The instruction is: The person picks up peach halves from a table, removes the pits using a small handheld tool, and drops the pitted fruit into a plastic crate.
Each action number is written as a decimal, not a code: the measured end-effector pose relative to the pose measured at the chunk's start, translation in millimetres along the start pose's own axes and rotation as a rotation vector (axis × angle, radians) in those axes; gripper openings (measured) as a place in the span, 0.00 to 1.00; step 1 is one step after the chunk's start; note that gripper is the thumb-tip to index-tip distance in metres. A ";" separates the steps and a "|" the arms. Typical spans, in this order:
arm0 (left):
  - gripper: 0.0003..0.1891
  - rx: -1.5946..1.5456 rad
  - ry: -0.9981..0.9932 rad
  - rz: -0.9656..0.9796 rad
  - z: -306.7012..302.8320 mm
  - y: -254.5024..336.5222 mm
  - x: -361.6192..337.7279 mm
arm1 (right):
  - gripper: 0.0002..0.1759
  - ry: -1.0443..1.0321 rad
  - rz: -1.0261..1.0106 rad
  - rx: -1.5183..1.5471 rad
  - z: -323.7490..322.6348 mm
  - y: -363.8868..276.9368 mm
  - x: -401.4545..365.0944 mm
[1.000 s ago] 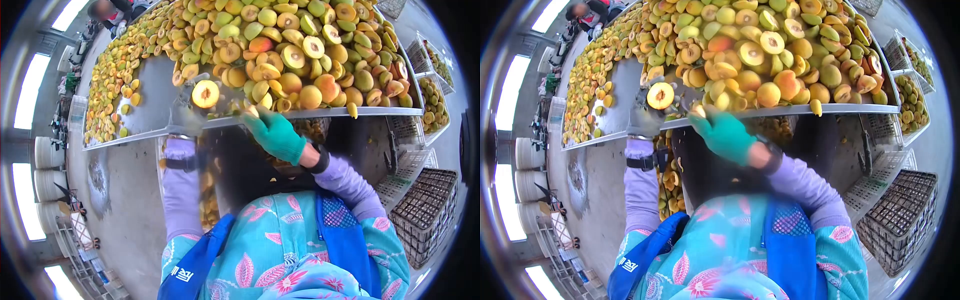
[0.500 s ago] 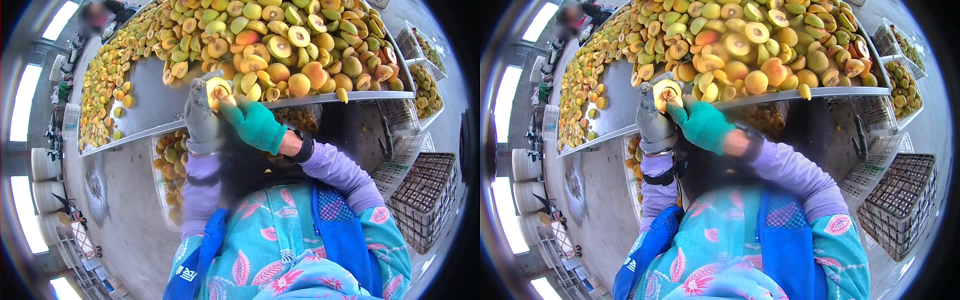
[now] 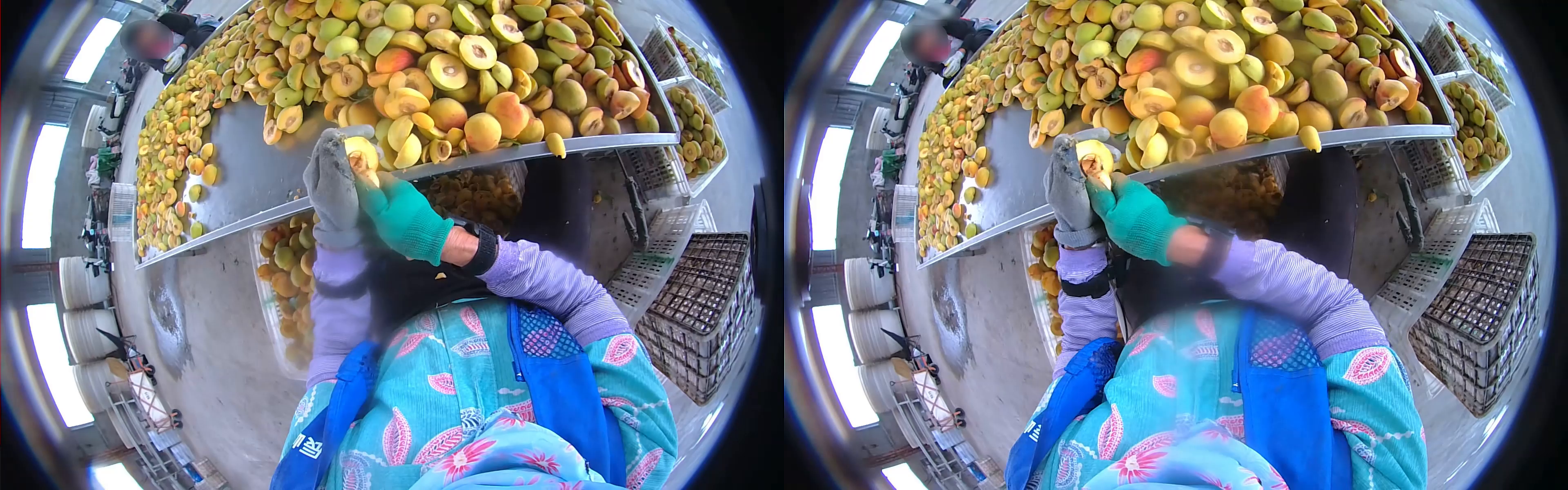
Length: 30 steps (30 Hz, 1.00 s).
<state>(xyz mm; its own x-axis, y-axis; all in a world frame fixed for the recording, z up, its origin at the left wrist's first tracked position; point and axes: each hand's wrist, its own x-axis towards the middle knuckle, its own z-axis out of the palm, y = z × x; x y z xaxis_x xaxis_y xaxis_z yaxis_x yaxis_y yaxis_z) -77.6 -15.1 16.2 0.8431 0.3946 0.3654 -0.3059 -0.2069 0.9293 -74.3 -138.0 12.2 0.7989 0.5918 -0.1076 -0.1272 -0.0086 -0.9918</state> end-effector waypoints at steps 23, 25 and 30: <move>0.18 0.279 -0.296 -0.464 32.3 15.8 35.6 | 0.26 -0.266 0.465 0.495 -53.3 -25.4 -9.2; 0.17 0.207 -0.310 -0.407 32.2 15.6 32.6 | 0.25 -0.242 0.469 0.510 -51.6 -18.1 -7.8; 0.17 0.050 -0.104 -0.392 42.6 15.9 20.1 | 0.27 -0.231 0.405 0.437 -50.3 -13.1 -8.4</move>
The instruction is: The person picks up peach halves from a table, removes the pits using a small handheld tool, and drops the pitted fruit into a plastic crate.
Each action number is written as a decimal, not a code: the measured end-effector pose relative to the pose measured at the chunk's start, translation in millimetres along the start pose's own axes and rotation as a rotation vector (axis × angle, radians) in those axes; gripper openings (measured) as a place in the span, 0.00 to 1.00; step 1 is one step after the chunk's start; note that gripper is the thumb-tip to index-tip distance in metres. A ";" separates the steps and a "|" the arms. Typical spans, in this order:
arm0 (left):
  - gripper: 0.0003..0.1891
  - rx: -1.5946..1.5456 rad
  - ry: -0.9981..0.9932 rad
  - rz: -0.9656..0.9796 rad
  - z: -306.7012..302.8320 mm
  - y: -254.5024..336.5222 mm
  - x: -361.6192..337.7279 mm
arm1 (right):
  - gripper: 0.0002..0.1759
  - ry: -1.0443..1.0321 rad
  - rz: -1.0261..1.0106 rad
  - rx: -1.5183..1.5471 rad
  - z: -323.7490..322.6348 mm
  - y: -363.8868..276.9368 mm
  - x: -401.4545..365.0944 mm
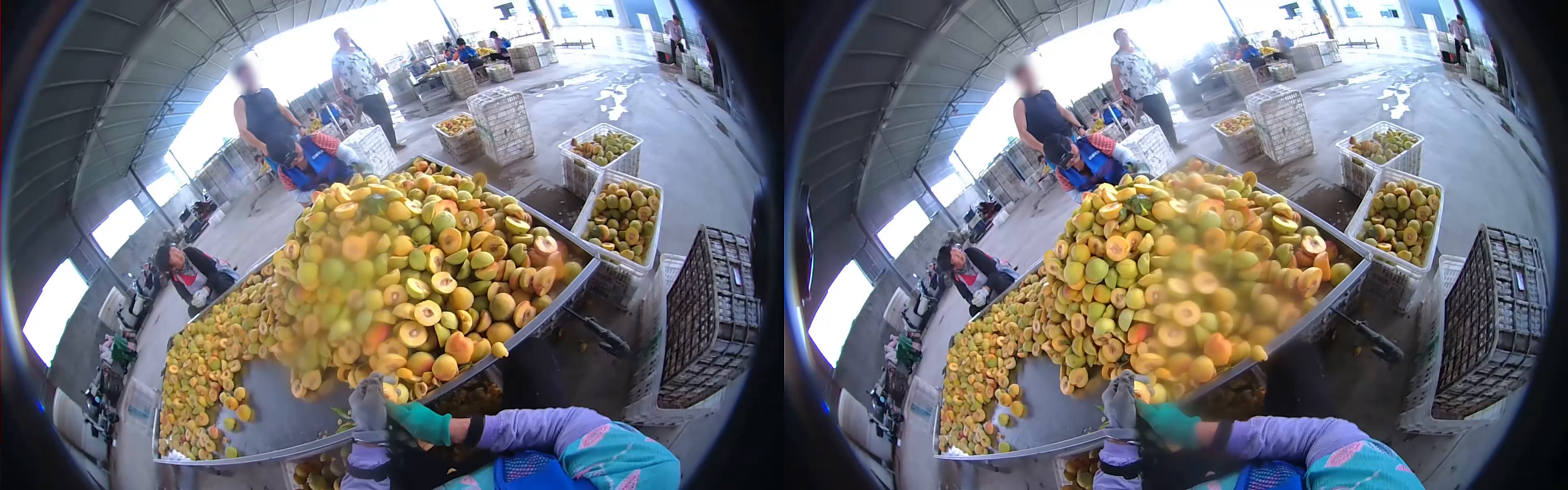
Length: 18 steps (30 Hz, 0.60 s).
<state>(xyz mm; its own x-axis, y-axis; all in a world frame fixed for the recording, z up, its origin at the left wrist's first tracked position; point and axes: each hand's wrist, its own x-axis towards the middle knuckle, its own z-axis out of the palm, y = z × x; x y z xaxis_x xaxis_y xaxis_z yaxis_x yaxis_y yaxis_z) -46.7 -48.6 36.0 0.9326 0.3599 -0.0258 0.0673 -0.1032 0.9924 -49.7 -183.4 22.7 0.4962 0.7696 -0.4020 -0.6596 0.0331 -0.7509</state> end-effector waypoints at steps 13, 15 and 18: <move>0.17 0.061 0.143 -0.019 10.6 -7.0 -0.4 | 0.25 -0.006 -0.201 -0.188 -8.2 3.8 1.7; 0.15 -0.234 0.173 0.091 8.7 -34.9 6.2 | 0.28 0.035 -0.077 -0.174 -9.9 -7.7 -3.4; 0.16 -0.322 0.149 0.173 12.7 -29.5 6.9 | 0.33 0.008 -0.021 -0.040 -8.1 -4.3 7.1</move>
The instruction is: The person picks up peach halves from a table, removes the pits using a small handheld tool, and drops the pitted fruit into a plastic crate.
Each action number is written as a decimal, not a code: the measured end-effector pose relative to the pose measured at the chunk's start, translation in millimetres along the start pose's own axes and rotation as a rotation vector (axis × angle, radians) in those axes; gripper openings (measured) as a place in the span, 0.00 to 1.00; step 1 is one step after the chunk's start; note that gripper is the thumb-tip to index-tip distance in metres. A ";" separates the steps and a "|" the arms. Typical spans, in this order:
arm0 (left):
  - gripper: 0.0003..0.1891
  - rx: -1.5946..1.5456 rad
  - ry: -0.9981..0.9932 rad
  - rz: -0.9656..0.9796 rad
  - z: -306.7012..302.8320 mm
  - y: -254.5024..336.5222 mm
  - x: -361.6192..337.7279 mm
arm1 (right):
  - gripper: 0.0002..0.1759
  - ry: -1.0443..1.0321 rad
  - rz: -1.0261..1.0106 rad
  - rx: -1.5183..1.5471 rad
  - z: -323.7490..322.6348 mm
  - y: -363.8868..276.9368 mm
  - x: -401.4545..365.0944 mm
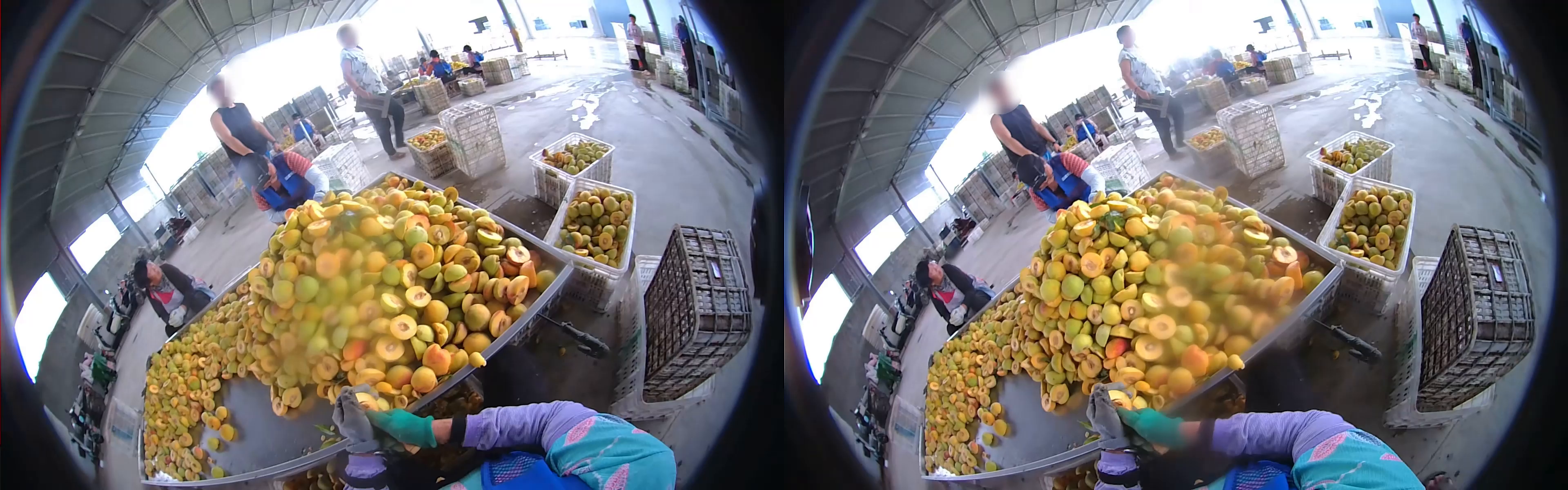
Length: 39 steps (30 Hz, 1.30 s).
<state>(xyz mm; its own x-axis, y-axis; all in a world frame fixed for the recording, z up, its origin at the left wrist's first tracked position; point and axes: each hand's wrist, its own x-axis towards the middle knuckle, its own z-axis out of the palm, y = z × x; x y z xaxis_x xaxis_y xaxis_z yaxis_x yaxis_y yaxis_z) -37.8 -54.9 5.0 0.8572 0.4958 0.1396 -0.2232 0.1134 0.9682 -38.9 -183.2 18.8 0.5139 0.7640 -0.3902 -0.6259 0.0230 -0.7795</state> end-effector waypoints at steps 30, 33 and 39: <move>0.17 0.148 -0.740 0.261 21.1 41.3 0.5 | 0.21 -0.565 -0.091 0.701 -2.1 22.4 -14.8; 0.18 -0.705 -0.238 -0.457 35.5 27.8 -19.1 | 0.19 -0.491 0.077 0.791 -1.7 1.4 -36.1; 0.16 -0.199 -0.362 -0.211 -26.6 -5.2 -21.3 | 0.25 -0.270 -0.047 0.505 -35.2 36.5 -55.1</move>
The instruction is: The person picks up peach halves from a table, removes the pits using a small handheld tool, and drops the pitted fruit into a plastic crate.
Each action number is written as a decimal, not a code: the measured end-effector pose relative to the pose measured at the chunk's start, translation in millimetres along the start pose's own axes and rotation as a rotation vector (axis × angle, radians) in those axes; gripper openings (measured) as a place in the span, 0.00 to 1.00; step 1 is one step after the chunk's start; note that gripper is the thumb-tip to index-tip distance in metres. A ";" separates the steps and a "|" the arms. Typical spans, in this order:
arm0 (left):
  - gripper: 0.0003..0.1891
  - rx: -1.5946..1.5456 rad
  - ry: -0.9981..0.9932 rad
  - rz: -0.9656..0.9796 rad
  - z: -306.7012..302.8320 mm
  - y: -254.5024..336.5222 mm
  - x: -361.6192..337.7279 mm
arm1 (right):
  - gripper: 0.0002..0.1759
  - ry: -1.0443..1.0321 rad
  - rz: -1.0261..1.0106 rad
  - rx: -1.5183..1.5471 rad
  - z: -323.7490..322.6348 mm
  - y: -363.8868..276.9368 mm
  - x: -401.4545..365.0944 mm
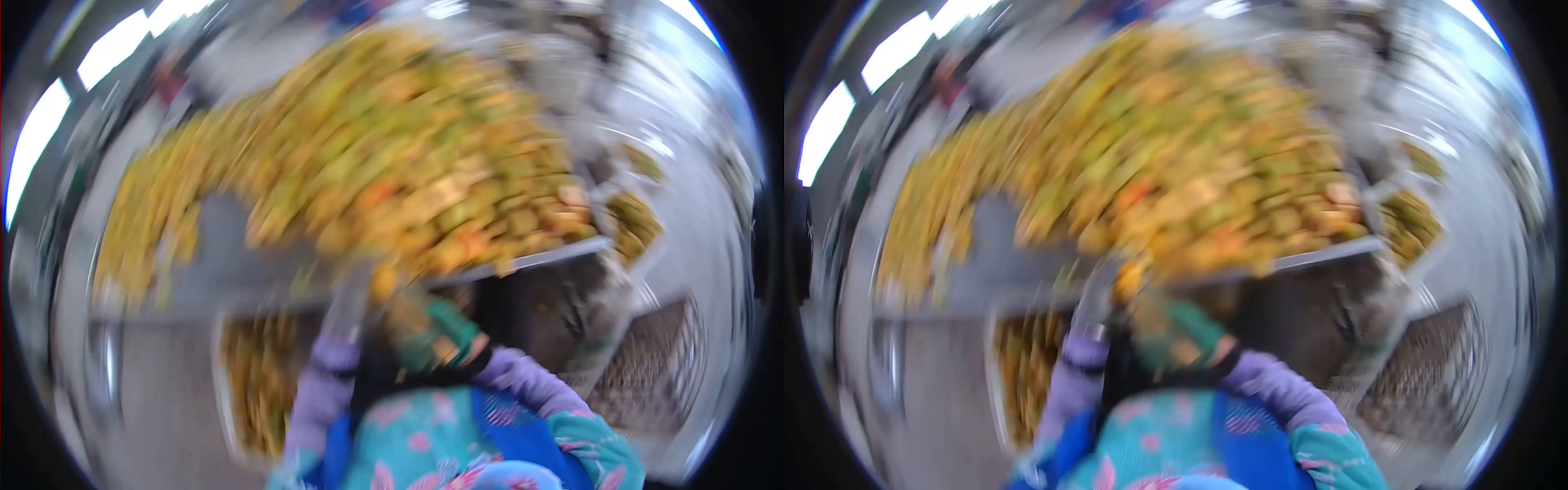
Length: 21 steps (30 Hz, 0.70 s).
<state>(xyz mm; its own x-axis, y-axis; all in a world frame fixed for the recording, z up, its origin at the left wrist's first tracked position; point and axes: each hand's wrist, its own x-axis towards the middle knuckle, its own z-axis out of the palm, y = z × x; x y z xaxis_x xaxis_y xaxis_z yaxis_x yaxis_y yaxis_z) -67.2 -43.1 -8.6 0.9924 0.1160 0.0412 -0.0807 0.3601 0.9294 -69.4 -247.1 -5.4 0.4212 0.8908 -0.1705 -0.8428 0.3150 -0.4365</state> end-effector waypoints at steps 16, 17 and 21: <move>0.38 1.480 1.211 -0.688 -289.2 -75.3 -398.5 | 0.22 0.352 0.314 -0.201 12.1 32.1 75.0; 0.43 1.827 1.210 -1.037 -348.4 -134.5 -434.7 | 0.23 0.409 0.197 -0.407 15.2 28.2 77.9; 0.32 1.556 0.916 -1.180 -316.2 23.8 -290.7 | 0.24 0.433 0.206 -0.302 26.5 4.3 76.9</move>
<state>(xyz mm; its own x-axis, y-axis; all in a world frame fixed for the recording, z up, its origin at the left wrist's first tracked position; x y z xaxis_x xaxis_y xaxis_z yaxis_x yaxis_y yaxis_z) -387.1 224.4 -114.4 0.1617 0.9318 -0.3250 0.9689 -0.2125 -0.1272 -49.6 -168.6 3.1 0.4113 0.6883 -0.5976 -0.8153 -0.0154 -0.5789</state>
